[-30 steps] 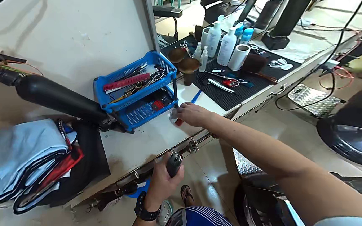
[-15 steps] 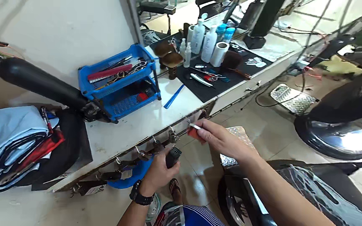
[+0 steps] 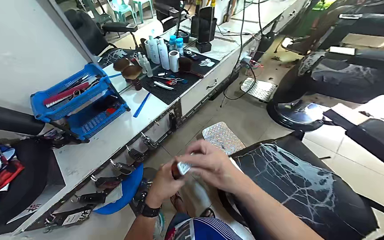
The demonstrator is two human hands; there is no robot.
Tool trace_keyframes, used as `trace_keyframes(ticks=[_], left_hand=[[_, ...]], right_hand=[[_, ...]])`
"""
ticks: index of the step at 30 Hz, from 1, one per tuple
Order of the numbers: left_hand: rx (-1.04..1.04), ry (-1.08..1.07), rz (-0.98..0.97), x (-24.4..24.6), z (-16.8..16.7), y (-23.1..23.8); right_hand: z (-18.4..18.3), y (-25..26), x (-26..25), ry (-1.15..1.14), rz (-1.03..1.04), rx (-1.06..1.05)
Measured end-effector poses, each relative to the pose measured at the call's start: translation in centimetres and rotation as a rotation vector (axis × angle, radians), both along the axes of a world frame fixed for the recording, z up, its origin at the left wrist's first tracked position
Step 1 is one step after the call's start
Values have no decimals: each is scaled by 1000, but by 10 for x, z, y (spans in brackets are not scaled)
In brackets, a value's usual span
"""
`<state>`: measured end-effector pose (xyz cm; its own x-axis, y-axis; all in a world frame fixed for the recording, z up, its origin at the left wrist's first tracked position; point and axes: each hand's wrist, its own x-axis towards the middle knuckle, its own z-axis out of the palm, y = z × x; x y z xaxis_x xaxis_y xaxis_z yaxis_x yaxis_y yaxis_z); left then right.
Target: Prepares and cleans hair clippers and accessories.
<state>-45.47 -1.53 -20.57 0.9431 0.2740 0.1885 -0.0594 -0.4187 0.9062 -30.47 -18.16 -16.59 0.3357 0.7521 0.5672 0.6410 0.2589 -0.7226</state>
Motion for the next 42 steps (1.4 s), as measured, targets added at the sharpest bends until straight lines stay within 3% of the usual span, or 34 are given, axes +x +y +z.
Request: trace_keyframes(ticks=[4,7,11,15,19,22,25,28,32,35,39,42], left_hand=[[114,25,22,-4,3,-19],[162,-57,-24,-2,-5,-32],[229,-21,20,-5,2,-47],[220,-103,-14,-3,-1,-53],[256,-75,17,-6,2,-54],[248,-126,-16,-5,-2,-54],[251,-65,17,-7,-1,-54],[250,-122,-5,-6,-5,-53],[216,-91,9,-7,-5,-54],[197,-158,-28,-4,-10,-54],[147,-109,0,-3,-11,-56],[124,-163,-14,0,-14,-57]], right_hand=[[-31,-34,22,-68,-158,-89],[-4,-49,-5,-46,-58,-11],[-26,-67,17,-70,-131,-61],[-6,-70,-14,-35,-27,25],[-21,-75,8,-61,-133,-33],[-4,-70,-19,-50,-24,33],[-27,-72,7,-92,-153,-41],[-6,-71,-18,-75,-96,9],[-28,-71,4,-86,-166,-47],[-7,-71,-18,-51,-97,-10],[-25,-71,2,-61,-183,-45],[-4,-71,-19,-49,-113,12]])
